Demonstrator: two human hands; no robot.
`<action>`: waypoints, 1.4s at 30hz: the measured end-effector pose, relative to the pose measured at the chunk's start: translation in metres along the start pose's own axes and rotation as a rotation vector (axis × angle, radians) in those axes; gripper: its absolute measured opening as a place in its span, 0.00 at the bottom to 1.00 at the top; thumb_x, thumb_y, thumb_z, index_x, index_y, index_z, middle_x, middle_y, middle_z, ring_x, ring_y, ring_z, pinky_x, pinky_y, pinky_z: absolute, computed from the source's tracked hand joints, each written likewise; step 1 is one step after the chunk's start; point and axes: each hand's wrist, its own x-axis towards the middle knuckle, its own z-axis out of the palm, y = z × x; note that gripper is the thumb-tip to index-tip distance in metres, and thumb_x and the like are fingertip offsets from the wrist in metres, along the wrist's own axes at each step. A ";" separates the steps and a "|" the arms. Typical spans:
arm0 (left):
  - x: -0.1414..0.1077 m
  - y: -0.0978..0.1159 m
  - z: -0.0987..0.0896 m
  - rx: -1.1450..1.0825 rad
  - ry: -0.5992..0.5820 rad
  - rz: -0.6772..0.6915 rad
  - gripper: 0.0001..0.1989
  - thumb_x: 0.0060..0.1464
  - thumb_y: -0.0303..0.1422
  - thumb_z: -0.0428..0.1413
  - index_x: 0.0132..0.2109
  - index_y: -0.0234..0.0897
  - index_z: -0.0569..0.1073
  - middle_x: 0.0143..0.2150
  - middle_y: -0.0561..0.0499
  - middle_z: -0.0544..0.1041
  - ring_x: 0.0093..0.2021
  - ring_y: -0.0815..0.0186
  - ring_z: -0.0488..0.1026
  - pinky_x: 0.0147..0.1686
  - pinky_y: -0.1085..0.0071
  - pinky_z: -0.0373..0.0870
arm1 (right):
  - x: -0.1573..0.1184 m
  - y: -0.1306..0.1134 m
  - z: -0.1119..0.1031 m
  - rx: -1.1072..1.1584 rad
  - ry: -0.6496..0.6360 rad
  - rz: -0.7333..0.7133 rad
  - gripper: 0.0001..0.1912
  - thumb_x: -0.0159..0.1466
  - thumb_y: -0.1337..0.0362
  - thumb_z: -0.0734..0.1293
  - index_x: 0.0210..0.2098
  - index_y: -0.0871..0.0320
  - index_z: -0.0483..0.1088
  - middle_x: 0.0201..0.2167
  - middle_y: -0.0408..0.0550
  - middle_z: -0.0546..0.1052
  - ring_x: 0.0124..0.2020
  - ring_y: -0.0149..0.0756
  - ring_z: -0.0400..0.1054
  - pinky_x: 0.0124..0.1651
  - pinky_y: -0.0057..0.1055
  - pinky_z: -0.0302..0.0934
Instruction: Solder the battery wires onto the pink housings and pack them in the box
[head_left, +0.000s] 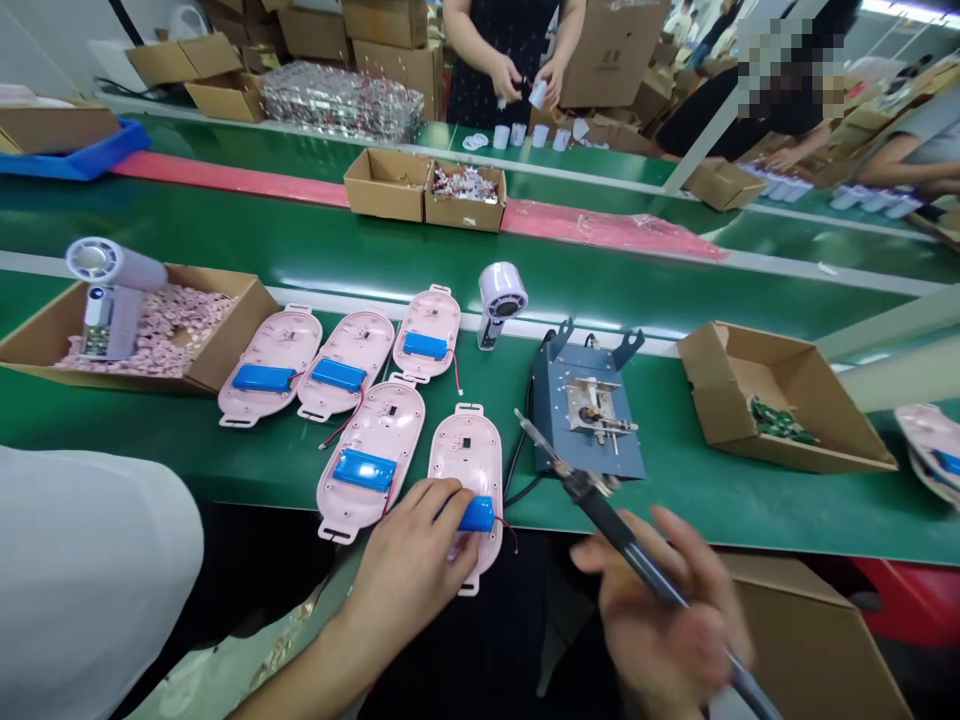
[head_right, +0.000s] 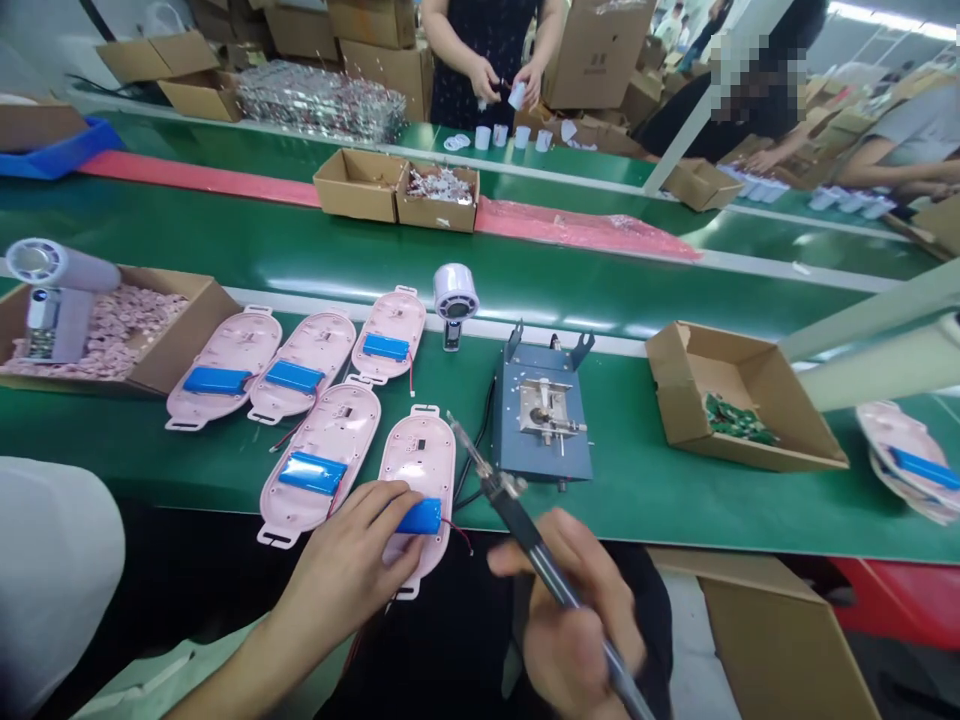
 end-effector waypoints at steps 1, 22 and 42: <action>-0.001 -0.001 0.001 -0.011 0.020 0.001 0.16 0.60 0.29 0.59 0.55 0.39 0.70 0.52 0.47 0.74 0.52 0.57 0.72 0.49 0.58 0.77 | -0.003 0.005 0.004 0.057 -0.003 0.059 0.24 0.76 0.51 0.51 0.64 0.51 0.66 0.31 0.52 0.78 0.28 0.45 0.74 0.29 0.44 0.69; 0.010 -0.001 -0.006 0.047 -0.018 0.033 0.13 0.62 0.32 0.58 0.53 0.37 0.75 0.50 0.49 0.77 0.50 0.59 0.73 0.50 0.62 0.73 | -0.005 0.045 0.019 -0.203 -0.279 0.003 0.14 0.64 0.62 0.71 0.50 0.52 0.73 0.37 0.47 0.81 0.33 0.40 0.78 0.37 0.37 0.77; 0.002 -0.001 -0.005 0.050 0.011 0.008 0.13 0.64 0.38 0.60 0.52 0.38 0.75 0.49 0.54 0.77 0.48 0.63 0.74 0.43 0.64 0.73 | 0.009 0.037 0.056 -0.352 -0.130 -0.338 0.02 0.69 0.66 0.67 0.41 0.59 0.71 0.29 0.48 0.76 0.28 0.35 0.71 0.28 0.32 0.69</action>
